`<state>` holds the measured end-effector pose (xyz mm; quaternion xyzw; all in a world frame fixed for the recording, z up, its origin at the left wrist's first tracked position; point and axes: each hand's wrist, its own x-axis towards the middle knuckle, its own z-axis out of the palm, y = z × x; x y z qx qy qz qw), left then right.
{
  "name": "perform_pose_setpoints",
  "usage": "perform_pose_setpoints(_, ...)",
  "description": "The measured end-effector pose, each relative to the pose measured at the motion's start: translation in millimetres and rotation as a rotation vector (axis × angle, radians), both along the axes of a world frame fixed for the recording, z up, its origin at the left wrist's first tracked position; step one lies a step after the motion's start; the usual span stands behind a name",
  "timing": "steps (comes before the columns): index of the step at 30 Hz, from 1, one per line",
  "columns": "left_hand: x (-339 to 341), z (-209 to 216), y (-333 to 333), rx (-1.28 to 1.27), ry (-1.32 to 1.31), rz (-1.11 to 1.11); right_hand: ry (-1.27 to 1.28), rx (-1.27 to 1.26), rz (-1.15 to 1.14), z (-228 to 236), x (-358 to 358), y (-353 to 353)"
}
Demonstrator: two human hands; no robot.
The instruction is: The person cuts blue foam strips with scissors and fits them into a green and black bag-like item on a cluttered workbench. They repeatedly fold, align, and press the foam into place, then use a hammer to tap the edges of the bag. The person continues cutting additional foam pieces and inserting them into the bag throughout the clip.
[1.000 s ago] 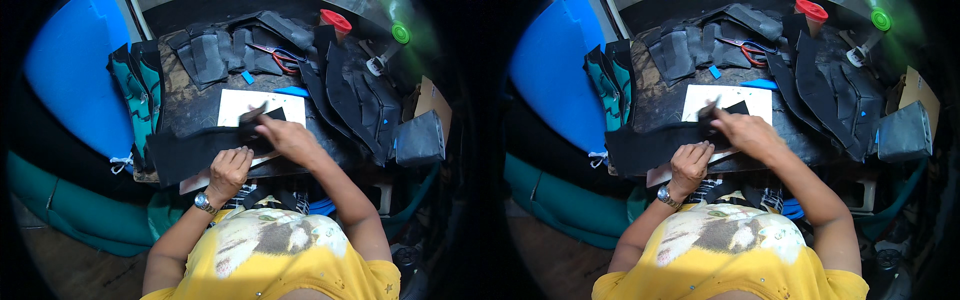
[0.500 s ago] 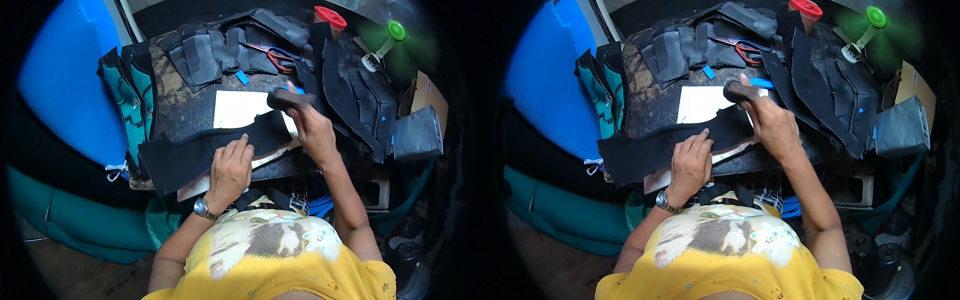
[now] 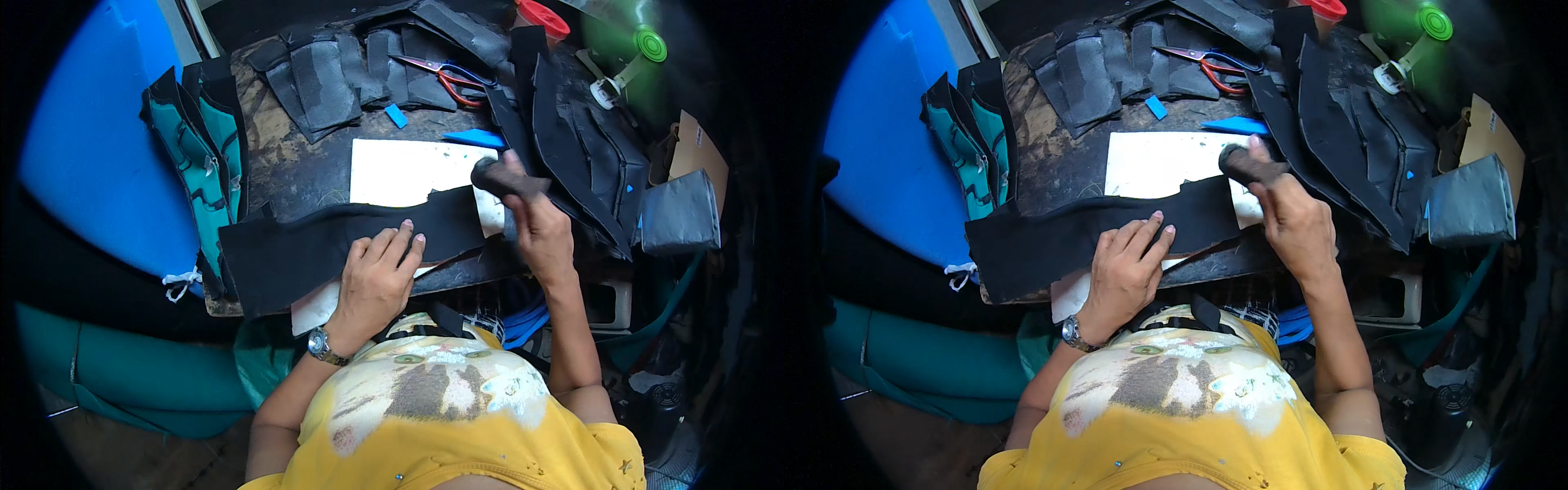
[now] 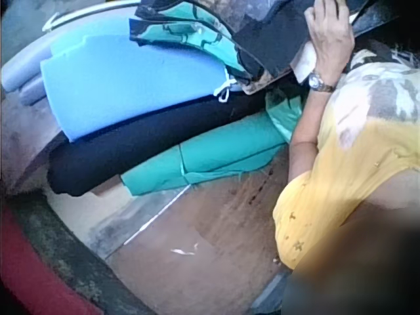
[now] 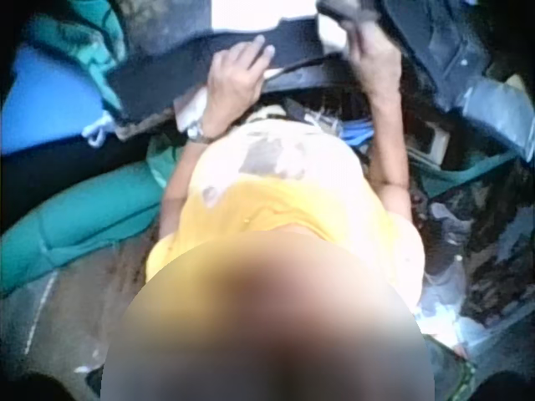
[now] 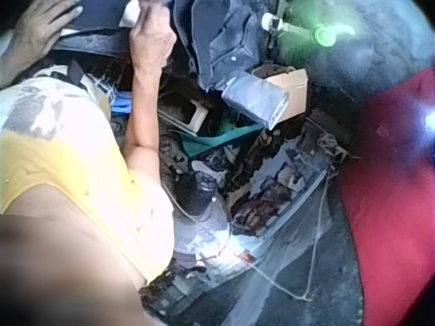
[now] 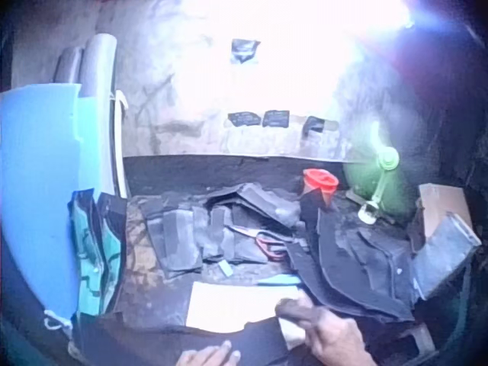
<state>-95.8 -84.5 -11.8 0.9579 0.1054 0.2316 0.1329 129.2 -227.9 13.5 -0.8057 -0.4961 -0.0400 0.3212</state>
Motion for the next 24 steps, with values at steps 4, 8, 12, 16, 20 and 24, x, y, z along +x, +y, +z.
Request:
perform_pose_setpoints(4,0,-2,-1,-0.018,-0.004,0.011,0.128,-0.076,0.178,4,-2,8)
perform_pose_setpoints(8,0,-3,2,-0.012,-0.032,-0.006,-0.186,-0.072,0.078,14,-8,17)
perform_pose_setpoints(12,-3,-3,3,-0.005,-0.075,-0.028,-0.172,-0.111,0.217,17,-21,31)
perform_pose_setpoints(16,-7,-4,4,0.025,-0.13,-0.066,-0.146,-0.003,0.266,21,-29,36)
perform_pose_setpoints(20,-10,-6,4,0.092,-0.154,-0.086,-0.149,-0.196,0.363,23,-47,46)
perform_pose_setpoints(24,-13,-9,2,0.076,-0.155,-0.078,-0.173,-0.135,0.382,31,-58,54)
